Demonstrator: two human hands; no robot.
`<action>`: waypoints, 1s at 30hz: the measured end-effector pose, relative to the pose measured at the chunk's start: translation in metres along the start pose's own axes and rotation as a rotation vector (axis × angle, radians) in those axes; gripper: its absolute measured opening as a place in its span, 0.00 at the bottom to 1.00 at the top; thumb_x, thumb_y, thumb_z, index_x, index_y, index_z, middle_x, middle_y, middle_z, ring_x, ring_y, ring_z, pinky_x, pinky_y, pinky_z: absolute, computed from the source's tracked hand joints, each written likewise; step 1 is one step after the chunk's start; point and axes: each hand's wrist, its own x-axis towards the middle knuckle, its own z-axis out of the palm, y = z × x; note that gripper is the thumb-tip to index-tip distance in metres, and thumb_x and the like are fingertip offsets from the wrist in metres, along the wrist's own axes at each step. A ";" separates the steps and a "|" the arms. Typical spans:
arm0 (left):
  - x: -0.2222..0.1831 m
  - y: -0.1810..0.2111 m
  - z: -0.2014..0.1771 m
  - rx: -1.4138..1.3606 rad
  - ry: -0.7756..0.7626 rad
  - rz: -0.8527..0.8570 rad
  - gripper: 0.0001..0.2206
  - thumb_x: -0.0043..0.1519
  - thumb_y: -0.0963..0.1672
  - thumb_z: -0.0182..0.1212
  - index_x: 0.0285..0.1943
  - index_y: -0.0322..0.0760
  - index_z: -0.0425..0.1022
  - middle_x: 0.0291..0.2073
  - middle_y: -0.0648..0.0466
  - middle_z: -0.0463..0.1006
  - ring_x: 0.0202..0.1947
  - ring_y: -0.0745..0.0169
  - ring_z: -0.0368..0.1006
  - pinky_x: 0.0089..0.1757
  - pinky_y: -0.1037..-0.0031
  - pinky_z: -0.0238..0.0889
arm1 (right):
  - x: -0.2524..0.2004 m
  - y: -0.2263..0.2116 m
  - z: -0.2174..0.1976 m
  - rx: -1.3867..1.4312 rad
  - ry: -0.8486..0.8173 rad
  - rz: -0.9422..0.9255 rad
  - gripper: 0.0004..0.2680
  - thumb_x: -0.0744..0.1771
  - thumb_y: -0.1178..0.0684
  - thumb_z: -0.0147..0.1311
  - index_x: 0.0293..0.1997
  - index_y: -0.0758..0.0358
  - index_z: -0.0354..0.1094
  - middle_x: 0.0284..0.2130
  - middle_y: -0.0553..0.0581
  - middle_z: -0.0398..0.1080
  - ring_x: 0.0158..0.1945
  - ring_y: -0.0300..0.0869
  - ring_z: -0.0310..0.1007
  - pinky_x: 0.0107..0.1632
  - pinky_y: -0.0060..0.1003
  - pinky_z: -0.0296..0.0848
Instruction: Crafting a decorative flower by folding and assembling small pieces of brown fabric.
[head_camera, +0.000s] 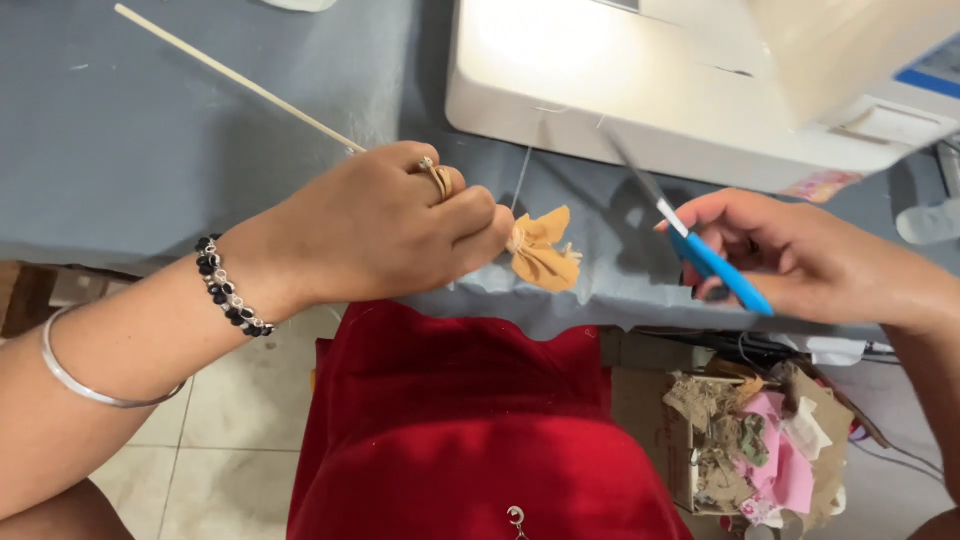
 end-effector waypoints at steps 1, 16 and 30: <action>-0.001 -0.002 0.000 -0.002 -0.006 -0.013 0.08 0.69 0.40 0.60 0.37 0.45 0.68 0.26 0.61 0.56 0.22 0.68 0.53 0.28 0.78 0.49 | 0.008 -0.008 -0.005 -0.004 -0.014 0.001 0.23 0.62 0.57 0.61 0.65 0.53 0.65 0.32 0.52 0.82 0.42 0.38 0.92 0.45 0.31 0.94; -0.017 -0.006 0.004 -0.002 0.093 0.006 0.05 0.67 0.40 0.61 0.39 0.45 0.74 0.30 0.62 0.61 0.25 0.71 0.51 0.32 0.80 0.52 | 0.057 -0.052 -0.023 -0.106 -0.345 0.069 0.18 0.62 0.41 0.61 0.58 0.48 0.80 0.30 0.46 0.89 0.31 0.33 0.90 0.32 0.28 0.90; -0.009 -0.008 -0.002 0.027 0.096 0.050 0.07 0.69 0.40 0.59 0.37 0.43 0.72 0.28 0.61 0.55 0.25 0.70 0.48 0.31 0.78 0.49 | 0.064 -0.073 -0.032 -0.243 -0.320 0.094 0.19 0.61 0.44 0.62 0.59 0.43 0.79 0.35 0.44 0.80 0.36 0.35 0.82 0.41 0.32 0.84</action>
